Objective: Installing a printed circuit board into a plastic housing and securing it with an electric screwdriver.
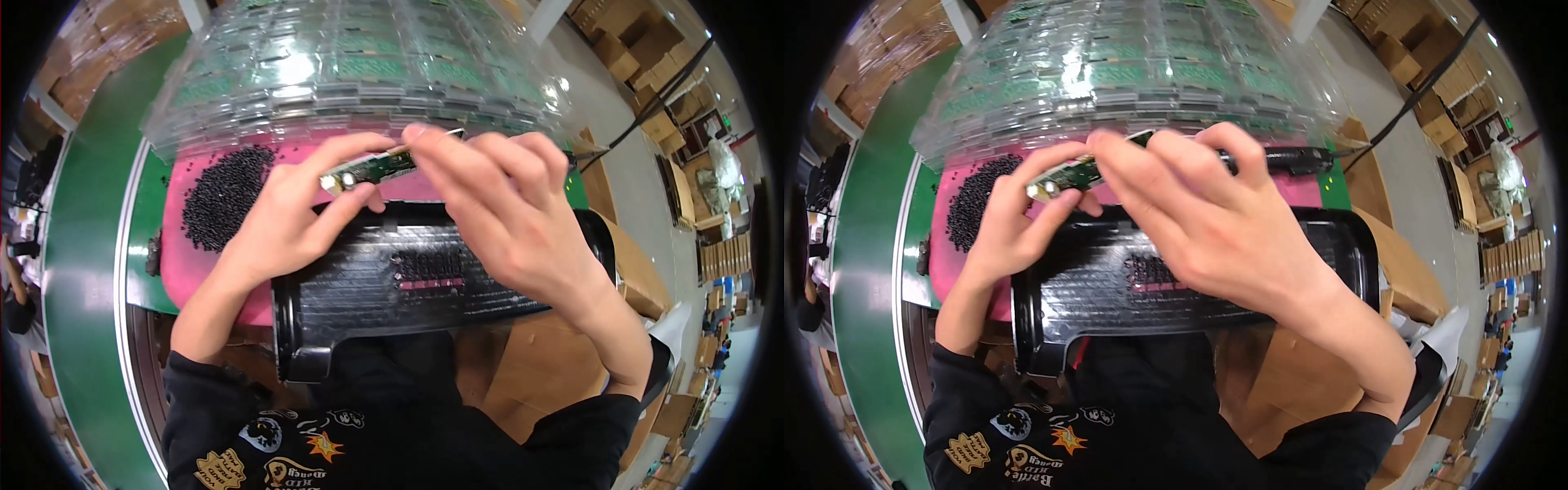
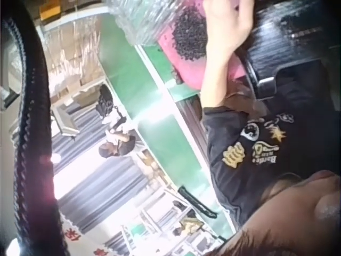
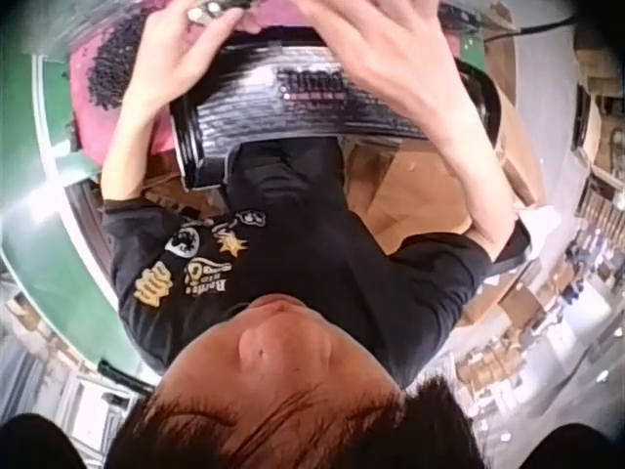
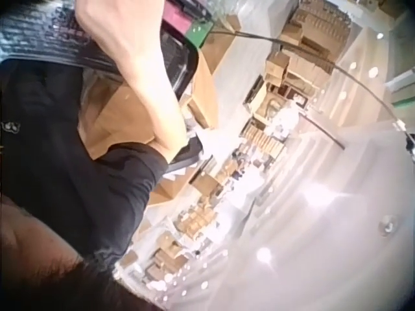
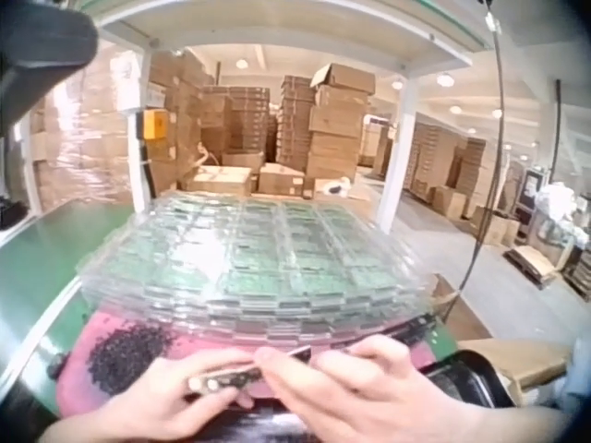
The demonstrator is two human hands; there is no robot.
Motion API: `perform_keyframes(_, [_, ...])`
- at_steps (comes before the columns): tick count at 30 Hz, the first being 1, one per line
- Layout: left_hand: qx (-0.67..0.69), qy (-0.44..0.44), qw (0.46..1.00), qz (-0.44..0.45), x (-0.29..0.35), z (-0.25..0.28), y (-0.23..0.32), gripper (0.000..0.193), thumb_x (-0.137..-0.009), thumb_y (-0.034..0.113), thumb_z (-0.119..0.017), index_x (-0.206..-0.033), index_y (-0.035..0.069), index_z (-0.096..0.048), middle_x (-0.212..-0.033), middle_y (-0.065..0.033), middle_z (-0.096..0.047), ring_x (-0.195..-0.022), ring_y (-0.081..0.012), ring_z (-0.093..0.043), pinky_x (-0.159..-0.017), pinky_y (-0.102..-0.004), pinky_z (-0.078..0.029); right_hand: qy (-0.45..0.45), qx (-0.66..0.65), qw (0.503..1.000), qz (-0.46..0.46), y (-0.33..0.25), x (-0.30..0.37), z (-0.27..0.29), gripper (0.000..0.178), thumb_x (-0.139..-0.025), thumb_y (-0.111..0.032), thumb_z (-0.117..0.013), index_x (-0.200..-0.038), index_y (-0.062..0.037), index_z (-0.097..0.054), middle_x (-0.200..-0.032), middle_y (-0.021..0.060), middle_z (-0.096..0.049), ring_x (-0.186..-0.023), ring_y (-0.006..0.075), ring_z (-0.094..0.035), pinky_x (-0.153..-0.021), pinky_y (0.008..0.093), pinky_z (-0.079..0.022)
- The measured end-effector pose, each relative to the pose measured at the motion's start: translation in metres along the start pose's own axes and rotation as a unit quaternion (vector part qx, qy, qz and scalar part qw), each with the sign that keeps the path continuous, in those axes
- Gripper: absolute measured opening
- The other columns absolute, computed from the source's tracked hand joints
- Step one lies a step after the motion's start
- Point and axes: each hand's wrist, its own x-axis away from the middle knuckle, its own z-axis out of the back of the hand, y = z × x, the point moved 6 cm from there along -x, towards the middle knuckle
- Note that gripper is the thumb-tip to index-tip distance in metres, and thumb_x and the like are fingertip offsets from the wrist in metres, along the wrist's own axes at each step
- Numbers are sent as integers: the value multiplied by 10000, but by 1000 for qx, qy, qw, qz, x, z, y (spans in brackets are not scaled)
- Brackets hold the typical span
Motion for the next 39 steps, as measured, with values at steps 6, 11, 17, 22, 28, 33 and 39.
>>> perform_keyframes(6, [210, -135, 964, 95, 7, -27, -3, 444, -973, 40, -546, -1388, -56, -418, -1064, -122, -667, -844, -157, -687, -811, -300, -531, 118, -60, 988, -76, 16, 33, 11, 565, -624, -142, -802, -1154, -24, -643, -1205, 67, -631, -1031, 251, -566, -891, 397, -416])
perform_keyframes(11, [256, -169, 941, 139, 13, -37, -6, 456, -980, 84, -559, -1394, -47, -420, -1041, -113, -670, -827, -141, -681, -793, -292, -531, 76, -125, 983, -108, 12, 54, 9, 574, -615, -178, -841, -1132, -13, -654, -1163, 81, -646, -1010, 279, -586, -868, 396, -439])
perform_keyframes(17, [290, -200, 921, 166, 14, -46, -8, 552, -942, 57, -619, -1434, -29, -384, -1058, -100, -669, -872, -147, -678, -815, -296, -536, 88, -178, 970, -143, 5, 74, 7, 527, -590, -192, -862, -1050, -11, -679, -1056, 100, -676, -928, 302, -608, -814, 415, -485])
perform_keyframes(22, [152, -113, 980, 57, 9, -37, -7, 636, -790, 37, -788, -1368, 24, -523, -1108, -87, -672, -998, -177, -657, -816, -311, -557, 92, -296, 923, -226, 18, 95, -3, 545, -557, -140, -858, -1049, 1, -669, -1066, 103, -680, -964, 305, -611, -876, 409, -498])
perform_keyframes(28, [-79, -248, 964, 50, 17, -56, -9, 529, -686, 209, -876, -1133, 37, -651, -785, -56, -653, -677, -189, -645, -610, -306, -520, -50, -450, 852, -261, 12, 122, -45, 536, -625, -148, -857, -1111, -29, -664, -1165, 93, -638, -1110, 313, -541, -978, 425, -442])
perform_keyframes(33, [-140, -274, 950, 54, 16, -61, -9, 454, -710, 238, -832, -1065, 38, -631, -738, -59, -625, -735, -265, -664, -621, -391, -513, -83, -449, 845, -280, 6, 127, -55, 535, -656, -141, -852, -1144, -42, -656, -1208, 93, -607, -1137, 322, -520, -1013, 420, -422])
perform_keyframes(39, [-155, -272, 949, 48, 14, -63, -9, 467, -711, 227, -827, -1075, 21, -618, -753, -69, -629, -761, -268, -666, -644, -393, -521, -73, -423, 853, -299, 3, 128, -56, 581, -605, -101, -853, -1155, -51, -676, -1216, 107, -601, -1107, 316, -542, -958, 417, -457])
